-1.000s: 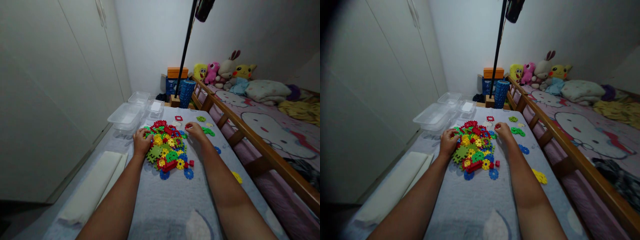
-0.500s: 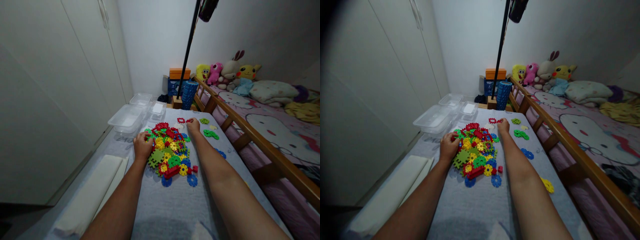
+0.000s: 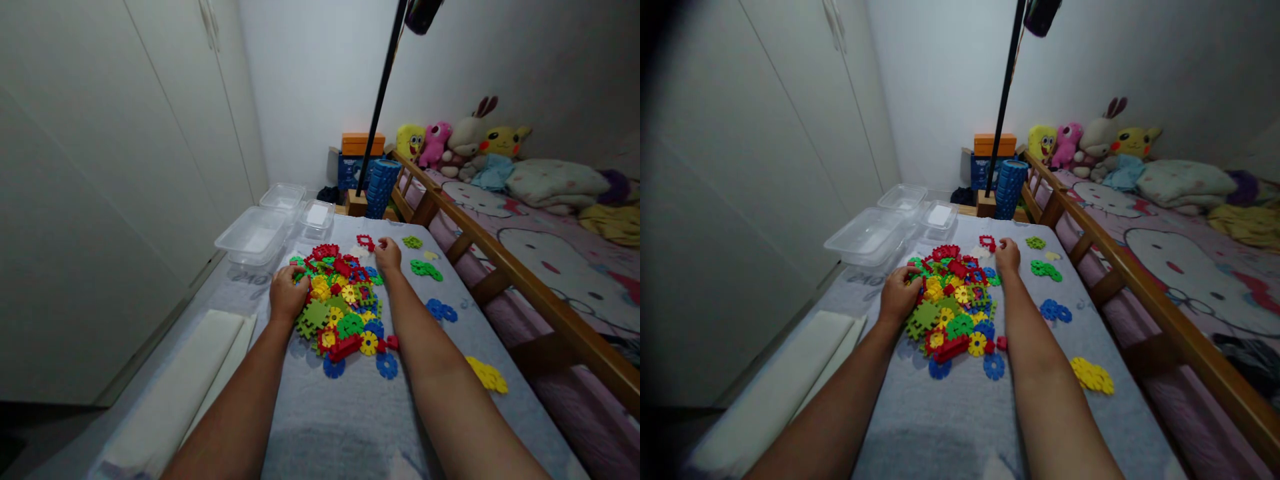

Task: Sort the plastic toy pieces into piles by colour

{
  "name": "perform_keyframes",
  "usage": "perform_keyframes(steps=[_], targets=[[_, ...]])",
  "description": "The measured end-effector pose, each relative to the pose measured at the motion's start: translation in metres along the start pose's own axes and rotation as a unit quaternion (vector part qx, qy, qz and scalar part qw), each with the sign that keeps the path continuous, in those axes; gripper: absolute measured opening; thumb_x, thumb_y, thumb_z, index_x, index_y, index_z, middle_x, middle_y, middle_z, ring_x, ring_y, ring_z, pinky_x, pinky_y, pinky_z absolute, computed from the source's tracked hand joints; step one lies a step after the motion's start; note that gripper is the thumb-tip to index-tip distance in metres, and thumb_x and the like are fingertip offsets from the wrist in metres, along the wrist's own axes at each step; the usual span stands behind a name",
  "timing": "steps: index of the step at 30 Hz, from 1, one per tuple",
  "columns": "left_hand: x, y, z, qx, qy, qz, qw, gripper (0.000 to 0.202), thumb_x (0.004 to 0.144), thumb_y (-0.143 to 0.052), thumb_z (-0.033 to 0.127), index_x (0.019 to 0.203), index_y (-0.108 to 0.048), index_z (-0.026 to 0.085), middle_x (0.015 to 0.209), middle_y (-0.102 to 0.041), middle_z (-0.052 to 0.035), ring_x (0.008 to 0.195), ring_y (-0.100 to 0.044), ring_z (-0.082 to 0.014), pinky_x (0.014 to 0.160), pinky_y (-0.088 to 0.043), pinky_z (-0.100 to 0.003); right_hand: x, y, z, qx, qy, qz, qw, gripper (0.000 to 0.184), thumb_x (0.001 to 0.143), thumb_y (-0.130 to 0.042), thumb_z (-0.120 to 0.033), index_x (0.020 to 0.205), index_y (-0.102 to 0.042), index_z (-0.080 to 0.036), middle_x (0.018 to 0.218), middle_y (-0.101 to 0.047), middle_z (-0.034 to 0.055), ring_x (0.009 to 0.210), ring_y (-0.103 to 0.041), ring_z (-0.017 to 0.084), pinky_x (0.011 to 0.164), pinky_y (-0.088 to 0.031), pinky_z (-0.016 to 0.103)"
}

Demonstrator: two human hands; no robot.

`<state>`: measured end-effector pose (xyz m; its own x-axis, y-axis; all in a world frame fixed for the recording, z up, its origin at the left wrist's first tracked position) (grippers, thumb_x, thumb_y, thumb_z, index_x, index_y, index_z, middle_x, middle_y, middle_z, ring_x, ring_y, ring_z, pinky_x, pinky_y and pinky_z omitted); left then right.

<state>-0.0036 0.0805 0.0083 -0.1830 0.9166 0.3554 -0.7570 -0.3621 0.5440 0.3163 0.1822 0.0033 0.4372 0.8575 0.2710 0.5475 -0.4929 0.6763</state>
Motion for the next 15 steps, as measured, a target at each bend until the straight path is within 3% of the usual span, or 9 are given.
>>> perform_keyframes(steps=[4, 9, 12, 15], targets=[[0.0011, -0.0016, -0.0010, -0.004, -0.007, -0.005, 1.000, 0.015, 0.077, -0.058, 0.028, 0.086, -0.068, 0.023, 0.099, -0.074, -0.0064, 0.103, -0.067, -0.0257, 0.099, -0.049, -0.040, -0.0021, 0.0030, -0.0003, 0.029, 0.008, -0.021, 0.999, 0.031, 0.074, -0.056, -0.025, 0.100, -0.070, -0.014, 0.091, -0.072, 0.0074, 0.083, -0.062, 0.020, 0.080, -0.048, 0.029], [0.0020, -0.0035, -0.0017, -0.004, -0.006, -0.013, 1.000, 0.014, 0.076, -0.058, 0.027, 0.085, -0.068, 0.024, 0.100, -0.074, -0.0057, 0.104, -0.067, -0.0262, 0.099, -0.049, -0.041, -0.0042, 0.0036, -0.0011, 0.074, 0.051, -0.099, 0.991, 0.026, 0.070, -0.049, -0.021, 0.082, -0.072, -0.018, 0.088, -0.075, 0.0041, 0.086, -0.065, 0.020, 0.082, -0.048, 0.027], [0.0021, -0.0032, -0.0005, 0.000, -0.008, -0.014, 1.000, 0.014, 0.076, -0.058, 0.027, 0.084, -0.068, 0.024, 0.099, -0.074, -0.0054, 0.104, -0.068, -0.0262, 0.100, -0.049, -0.041, -0.0047, 0.0002, -0.0031, 0.064, 0.071, -0.141, 0.985, 0.031, 0.068, -0.046, -0.016, 0.082, -0.074, -0.018, 0.093, -0.077, 0.0034, 0.093, -0.067, 0.019, 0.089, -0.049, 0.026], [0.0022, -0.0029, -0.0001, -0.001, -0.013, -0.012, 1.000, 0.013, 0.076, -0.058, 0.026, 0.083, -0.068, 0.024, 0.098, -0.074, -0.0056, 0.102, -0.067, -0.0262, 0.099, -0.049, -0.041, -0.0043, -0.0027, -0.0051, 0.018, 0.094, -0.144, 0.985, 0.038, 0.069, -0.048, -0.013, 0.093, -0.077, -0.018, 0.106, -0.077, 0.0042, 0.102, -0.066, 0.019, 0.096, -0.047, 0.027]])
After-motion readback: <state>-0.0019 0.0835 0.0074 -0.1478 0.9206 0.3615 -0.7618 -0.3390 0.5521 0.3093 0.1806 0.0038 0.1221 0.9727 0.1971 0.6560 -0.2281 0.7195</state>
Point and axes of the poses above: each hand's wrist, its own x-axis towards the middle knuckle, its own y-axis out of the back of the hand, z = x × y, the point moved 4 cm from there along x, towards the middle knuckle
